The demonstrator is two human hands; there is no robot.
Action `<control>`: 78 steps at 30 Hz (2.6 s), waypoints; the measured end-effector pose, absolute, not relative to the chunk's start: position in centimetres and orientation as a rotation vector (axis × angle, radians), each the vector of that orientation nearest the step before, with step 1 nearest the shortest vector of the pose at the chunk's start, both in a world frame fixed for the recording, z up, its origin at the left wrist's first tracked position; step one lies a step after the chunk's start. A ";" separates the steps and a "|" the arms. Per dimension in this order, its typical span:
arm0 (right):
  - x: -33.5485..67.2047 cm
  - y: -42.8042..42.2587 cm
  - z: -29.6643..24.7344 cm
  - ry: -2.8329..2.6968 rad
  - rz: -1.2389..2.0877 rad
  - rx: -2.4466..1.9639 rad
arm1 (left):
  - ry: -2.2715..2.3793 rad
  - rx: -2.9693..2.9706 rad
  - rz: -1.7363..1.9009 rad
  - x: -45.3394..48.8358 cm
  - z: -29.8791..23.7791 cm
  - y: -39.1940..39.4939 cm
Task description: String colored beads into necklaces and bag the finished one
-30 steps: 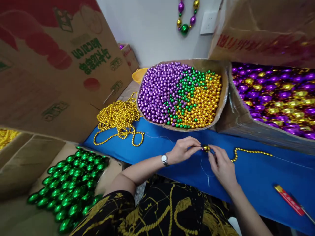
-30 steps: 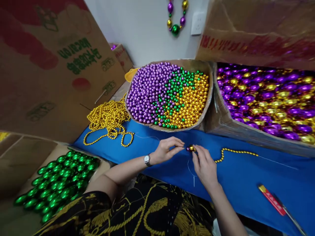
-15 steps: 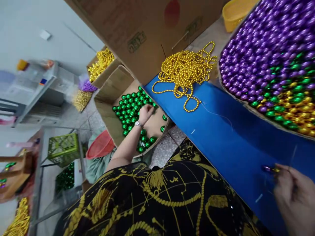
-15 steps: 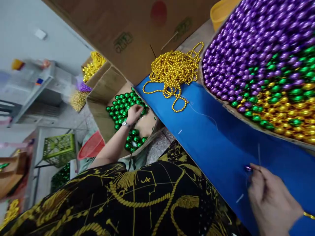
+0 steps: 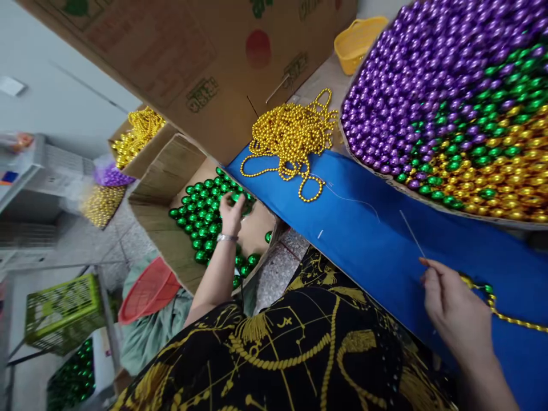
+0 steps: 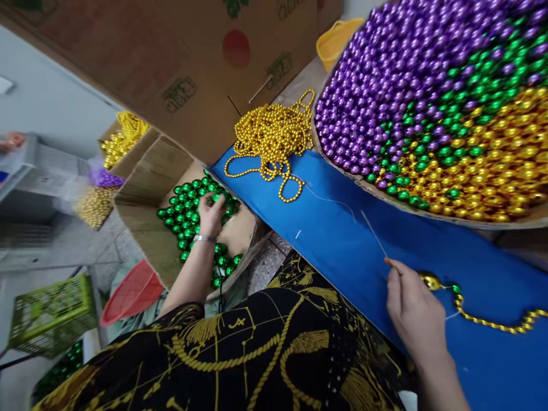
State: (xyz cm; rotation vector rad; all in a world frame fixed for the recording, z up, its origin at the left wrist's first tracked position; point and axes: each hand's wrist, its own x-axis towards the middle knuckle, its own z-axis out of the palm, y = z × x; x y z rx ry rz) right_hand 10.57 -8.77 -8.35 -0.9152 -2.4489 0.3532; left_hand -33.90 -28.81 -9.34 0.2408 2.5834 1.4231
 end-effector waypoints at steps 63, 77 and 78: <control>12.9 -10.0 -9.3 -2.114 0.546 -0.957 | 0.661 0.892 1.350 -8.9 -5.2 -11.4; 12.9 -10.3 -8.5 -2.141 0.463 -0.936 | 0.713 0.770 1.353 -8.9 -4.3 -11.3; 12.8 -10.3 -8.5 -2.139 0.483 -0.951 | 0.709 0.772 1.351 -8.9 -4.3 -11.3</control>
